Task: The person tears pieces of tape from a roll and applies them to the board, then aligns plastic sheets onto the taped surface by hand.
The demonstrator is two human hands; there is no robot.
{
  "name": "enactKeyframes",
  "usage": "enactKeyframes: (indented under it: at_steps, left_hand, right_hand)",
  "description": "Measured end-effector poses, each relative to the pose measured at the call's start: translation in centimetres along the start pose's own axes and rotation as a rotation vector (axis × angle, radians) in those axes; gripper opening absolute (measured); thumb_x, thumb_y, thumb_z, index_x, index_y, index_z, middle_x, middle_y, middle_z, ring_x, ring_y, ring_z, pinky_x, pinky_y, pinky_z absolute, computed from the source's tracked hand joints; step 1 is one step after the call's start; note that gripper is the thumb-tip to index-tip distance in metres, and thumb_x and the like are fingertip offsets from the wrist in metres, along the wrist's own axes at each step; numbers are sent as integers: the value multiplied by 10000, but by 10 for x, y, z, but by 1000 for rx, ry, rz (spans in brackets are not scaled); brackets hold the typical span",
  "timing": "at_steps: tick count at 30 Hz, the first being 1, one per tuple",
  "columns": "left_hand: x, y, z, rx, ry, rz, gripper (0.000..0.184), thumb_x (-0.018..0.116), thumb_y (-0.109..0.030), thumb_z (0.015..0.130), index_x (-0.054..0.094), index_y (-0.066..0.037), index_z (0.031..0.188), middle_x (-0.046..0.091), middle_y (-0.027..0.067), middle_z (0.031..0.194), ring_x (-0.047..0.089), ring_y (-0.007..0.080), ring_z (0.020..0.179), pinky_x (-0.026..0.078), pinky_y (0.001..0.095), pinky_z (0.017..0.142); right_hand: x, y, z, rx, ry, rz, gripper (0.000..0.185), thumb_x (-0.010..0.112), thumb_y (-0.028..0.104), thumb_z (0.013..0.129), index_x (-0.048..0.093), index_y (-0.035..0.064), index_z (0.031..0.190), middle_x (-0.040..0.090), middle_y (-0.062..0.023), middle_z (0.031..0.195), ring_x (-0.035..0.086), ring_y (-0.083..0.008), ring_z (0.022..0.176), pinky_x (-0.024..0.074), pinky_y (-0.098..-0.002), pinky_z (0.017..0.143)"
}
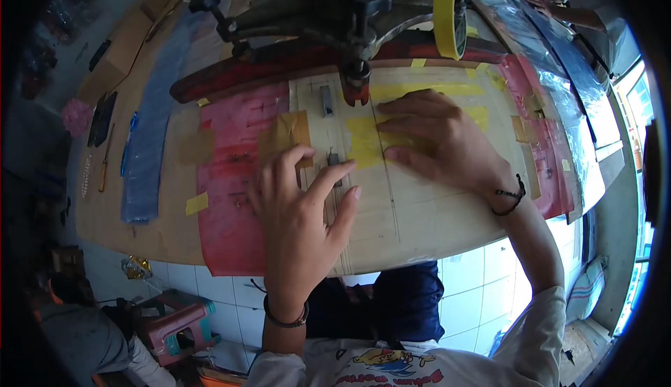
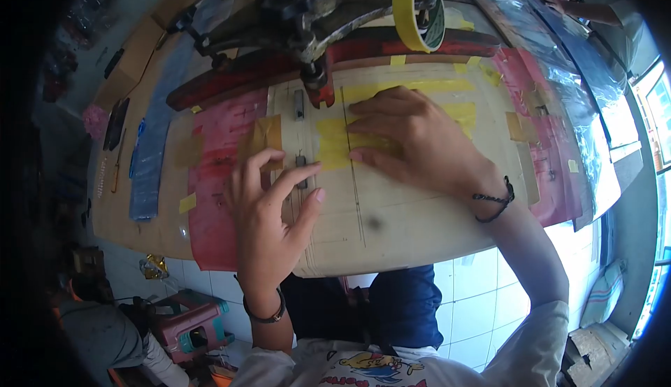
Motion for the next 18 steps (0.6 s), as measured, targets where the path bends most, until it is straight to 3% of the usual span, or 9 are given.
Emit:
enactKeyframes:
  at_steps: [18]
  left_hand:
    - [-2,-2,-1,5,20,-7,373,751,-320,864,728,-185,1210,528,114,1253,482,320,1197,347,480,1026]
  right_hand:
    - [-4,5,5,46,3,19,205,761,129,843,765,30,1022,716,-125,1191,645,-309,1114,512,-428,996]
Point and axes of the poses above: each hand's wrist, its own z-axis towards the middle knuckle, its own x-axis out of the palm, y = z × x, the point moved 7 cm from there along z, towards the middle knuckle
